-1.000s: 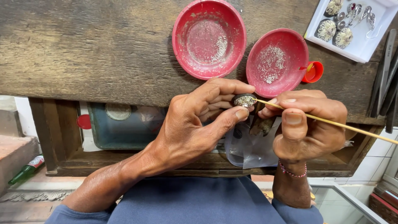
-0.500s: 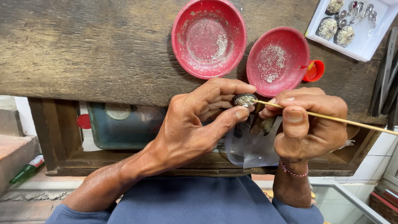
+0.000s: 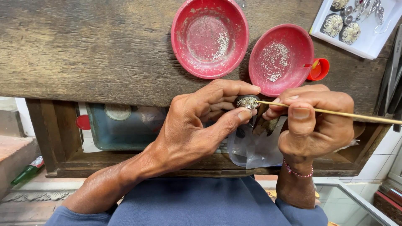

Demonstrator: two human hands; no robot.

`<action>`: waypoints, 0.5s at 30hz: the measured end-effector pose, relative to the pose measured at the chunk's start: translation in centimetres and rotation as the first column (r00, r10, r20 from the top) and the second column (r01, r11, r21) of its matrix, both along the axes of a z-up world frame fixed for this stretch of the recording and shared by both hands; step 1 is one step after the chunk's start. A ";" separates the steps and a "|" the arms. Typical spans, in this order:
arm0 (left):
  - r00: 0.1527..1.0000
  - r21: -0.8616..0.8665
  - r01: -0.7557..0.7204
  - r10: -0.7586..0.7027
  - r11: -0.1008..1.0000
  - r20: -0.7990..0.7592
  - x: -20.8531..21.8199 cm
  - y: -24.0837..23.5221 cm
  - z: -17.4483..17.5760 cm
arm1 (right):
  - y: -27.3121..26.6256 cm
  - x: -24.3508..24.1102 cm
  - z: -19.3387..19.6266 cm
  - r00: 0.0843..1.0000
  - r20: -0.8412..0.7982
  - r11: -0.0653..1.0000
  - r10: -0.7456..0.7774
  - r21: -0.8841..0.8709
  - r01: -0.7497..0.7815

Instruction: The person uses a wooden stick to apply glitter from a red bowl onto a small silver jewelry piece held in the left hand. The process is repeated multiple times, with the person dipping the stick into the bowl and carefully placing glitter onto the jewelry surface.

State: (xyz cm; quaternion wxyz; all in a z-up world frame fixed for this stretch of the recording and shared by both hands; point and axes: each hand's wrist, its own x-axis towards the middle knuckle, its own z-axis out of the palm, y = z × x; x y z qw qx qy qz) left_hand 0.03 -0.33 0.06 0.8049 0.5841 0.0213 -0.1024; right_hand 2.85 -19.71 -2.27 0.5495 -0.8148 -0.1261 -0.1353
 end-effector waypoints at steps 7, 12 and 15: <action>1.000 0.046 -0.001 0.000 0.999 0.027 0.0 0.0 0.0 | 0.1 -0.1 0.0 1.000 -0.005 1.000 -0.020 0.011 0.020; 1.000 0.031 -0.006 0.005 0.999 0.029 0.0 0.0 0.1 | 0.1 0.0 0.0 0.999 0.004 0.999 -0.037 -0.014 0.037; 1.000 0.056 0.002 -0.004 0.998 0.022 0.1 0.1 0.2 | 0.2 0.1 0.2 0.999 -0.001 0.999 -0.034 -0.026 0.034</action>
